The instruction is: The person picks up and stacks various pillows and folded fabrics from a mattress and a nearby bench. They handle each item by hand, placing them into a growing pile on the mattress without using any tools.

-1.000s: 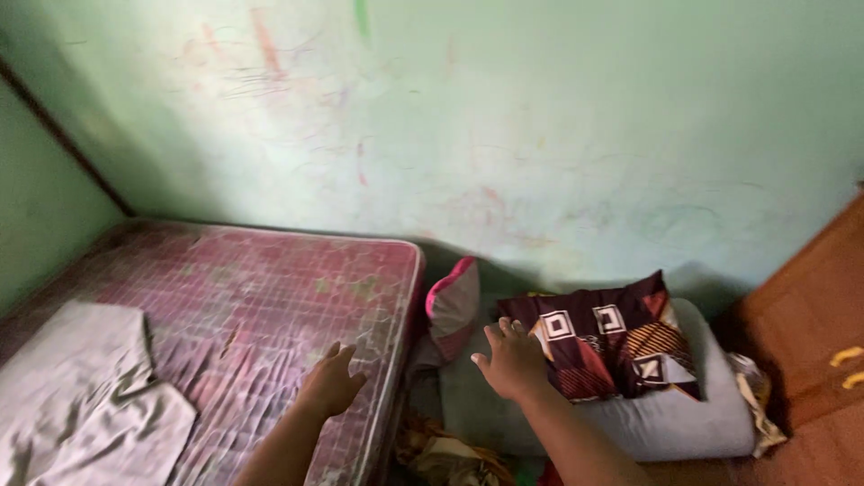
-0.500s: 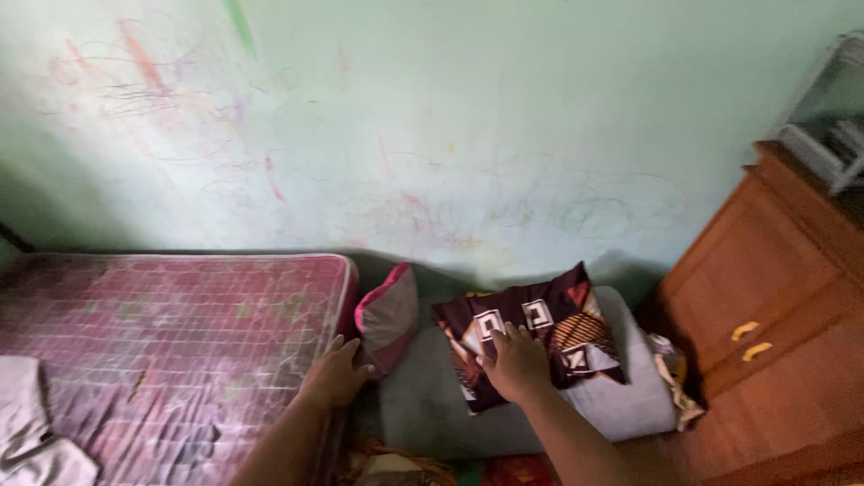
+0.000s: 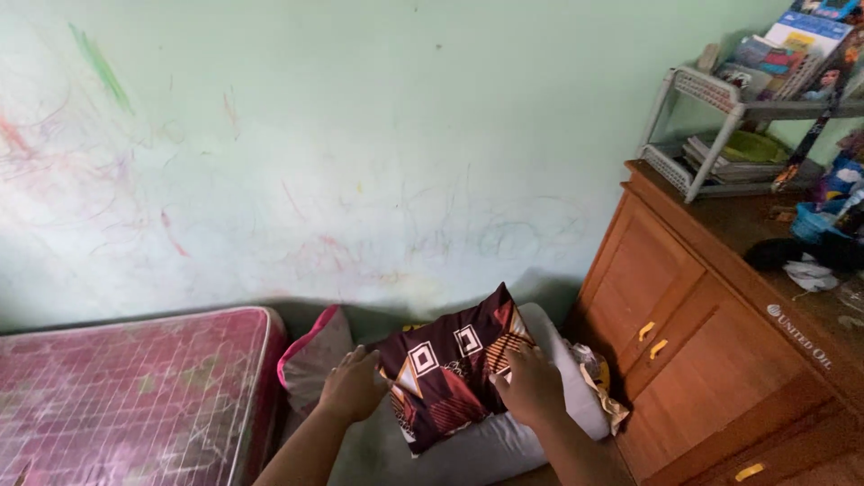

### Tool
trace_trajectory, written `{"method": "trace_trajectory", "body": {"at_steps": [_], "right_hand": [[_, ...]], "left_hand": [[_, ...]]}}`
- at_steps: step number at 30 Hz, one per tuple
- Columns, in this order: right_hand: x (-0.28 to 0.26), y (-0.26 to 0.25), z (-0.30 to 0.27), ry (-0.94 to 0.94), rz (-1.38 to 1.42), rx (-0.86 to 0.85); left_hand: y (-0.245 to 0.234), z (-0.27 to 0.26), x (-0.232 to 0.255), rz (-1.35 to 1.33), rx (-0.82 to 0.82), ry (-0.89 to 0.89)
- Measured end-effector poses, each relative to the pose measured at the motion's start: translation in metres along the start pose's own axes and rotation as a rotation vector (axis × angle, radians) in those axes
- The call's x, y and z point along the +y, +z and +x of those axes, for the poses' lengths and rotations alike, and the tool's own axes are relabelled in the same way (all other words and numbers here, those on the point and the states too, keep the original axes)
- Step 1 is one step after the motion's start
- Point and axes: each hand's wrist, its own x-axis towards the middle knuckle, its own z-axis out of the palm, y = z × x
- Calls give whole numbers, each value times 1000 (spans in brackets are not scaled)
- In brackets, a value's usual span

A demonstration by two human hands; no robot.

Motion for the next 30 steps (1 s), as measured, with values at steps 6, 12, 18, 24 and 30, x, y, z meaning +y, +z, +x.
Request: {"method": "trace_trajectory", "body": {"at_steps": [6,12,18,24,30], "right_hand": [[19,10,5,133,-30,-142],[5,3,6,158,-60,-88],[-21,25,6,206,-40,-204],[-35,41,3,235,-22,-337],[-20,46,8,222,21,-279]], "left_hand": [[-20,13,26,-31,-233,-85],[-20,12,8,-42,-286,-62],[-41,1,-27,-88,-250,-76],[-2,14,-75,-13,-247,-51],[-24,19,-40,-71,-444,-177]]}}
